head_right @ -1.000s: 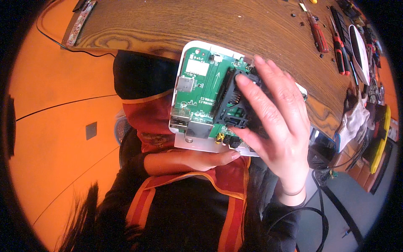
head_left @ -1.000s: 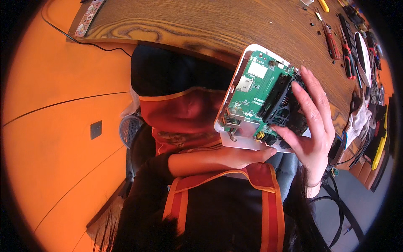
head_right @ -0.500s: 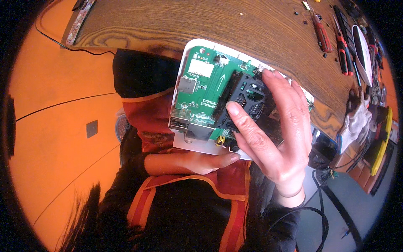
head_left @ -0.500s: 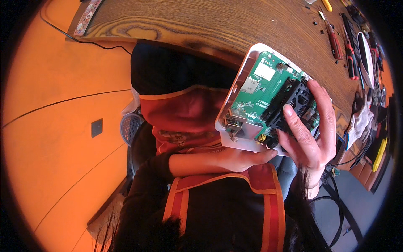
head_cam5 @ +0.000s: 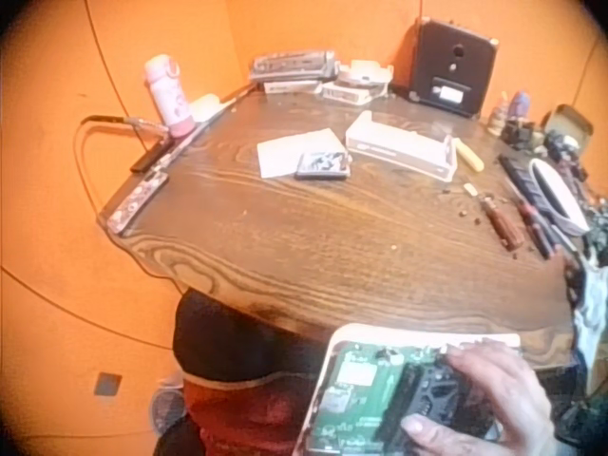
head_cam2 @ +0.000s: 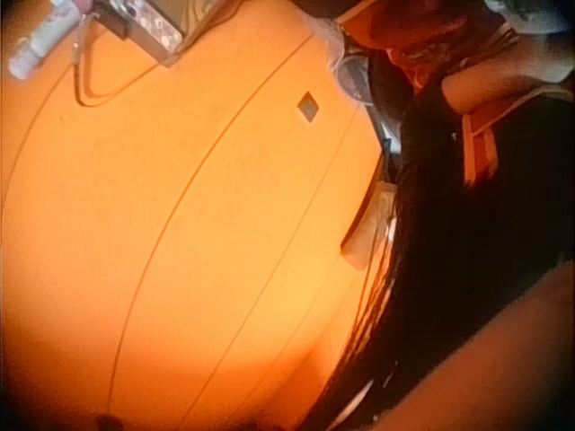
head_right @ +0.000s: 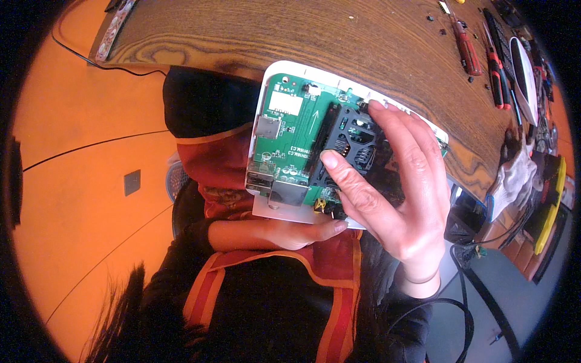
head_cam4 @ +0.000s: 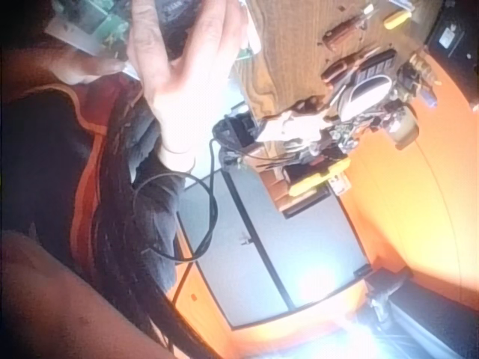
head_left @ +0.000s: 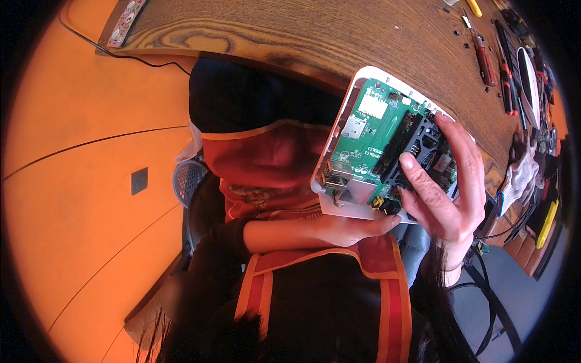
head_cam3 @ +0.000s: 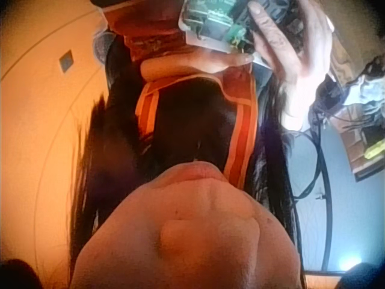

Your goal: The person uses a screwdriver to remove screws from a green circuit board, then places the board into a white plastic housing and closes the casing. The person handles the circuit board, screws, and housing throughout the process.

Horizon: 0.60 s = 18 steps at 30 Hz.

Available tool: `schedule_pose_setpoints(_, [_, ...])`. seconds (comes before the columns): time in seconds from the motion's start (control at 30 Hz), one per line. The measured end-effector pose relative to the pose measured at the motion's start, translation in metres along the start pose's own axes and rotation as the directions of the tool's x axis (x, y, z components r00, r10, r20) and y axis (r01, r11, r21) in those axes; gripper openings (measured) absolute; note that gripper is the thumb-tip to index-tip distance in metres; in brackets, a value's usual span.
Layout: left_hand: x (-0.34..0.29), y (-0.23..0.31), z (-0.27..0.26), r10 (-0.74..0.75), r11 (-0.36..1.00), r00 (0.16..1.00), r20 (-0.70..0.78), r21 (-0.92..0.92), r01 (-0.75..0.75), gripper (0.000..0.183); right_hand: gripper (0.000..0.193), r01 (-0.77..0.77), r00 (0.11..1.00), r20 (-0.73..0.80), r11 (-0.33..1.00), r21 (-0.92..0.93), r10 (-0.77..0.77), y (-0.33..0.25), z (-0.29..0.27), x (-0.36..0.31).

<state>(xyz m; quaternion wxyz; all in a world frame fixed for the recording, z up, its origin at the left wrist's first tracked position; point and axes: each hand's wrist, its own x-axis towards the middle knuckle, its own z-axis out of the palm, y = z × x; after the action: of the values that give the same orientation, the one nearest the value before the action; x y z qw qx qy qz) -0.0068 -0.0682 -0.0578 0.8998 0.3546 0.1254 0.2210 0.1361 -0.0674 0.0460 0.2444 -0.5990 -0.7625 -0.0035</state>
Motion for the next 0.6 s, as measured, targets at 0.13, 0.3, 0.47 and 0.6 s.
schedule_pose_setpoints(0.13, [-0.0013, 0.0007, 0.0003, -0.003, 1.000, 1.000, -0.002, -0.004, 0.003, 0.051, 0.044, 0.018, 0.999, -0.031, 1.000, 0.000, -0.018, 0.0004, 0.0013, 0.0008])
schedule_pose_setpoints(0.3, [-0.0030, 0.0018, 0.0004, -0.002, 1.000, 1.000, -0.013, -0.011, 0.002, 0.051, 0.046, 0.001, 0.999, 0.039, 1.000, 0.021, -0.002, 0.0017, -0.0006, -0.0018])
schedule_pose_setpoints(0.47, [-0.0016, 0.0036, -0.0004, -0.022, 0.999, 0.999, -0.031, -0.039, 0.021, 0.051, 0.047, 0.057, 0.998, 0.028, 0.998, 0.001, -0.057, 0.0053, 0.0027, -0.0048])
schedule_pose_setpoints(0.6, [0.0004, 0.0045, -0.0012, -0.075, 0.991, 0.996, -0.054, -0.114, 0.069, 0.052, 0.048, 0.023, 1.000, -0.016, 1.000, -0.006, -0.023, 0.0050, 0.0069, -0.0065])
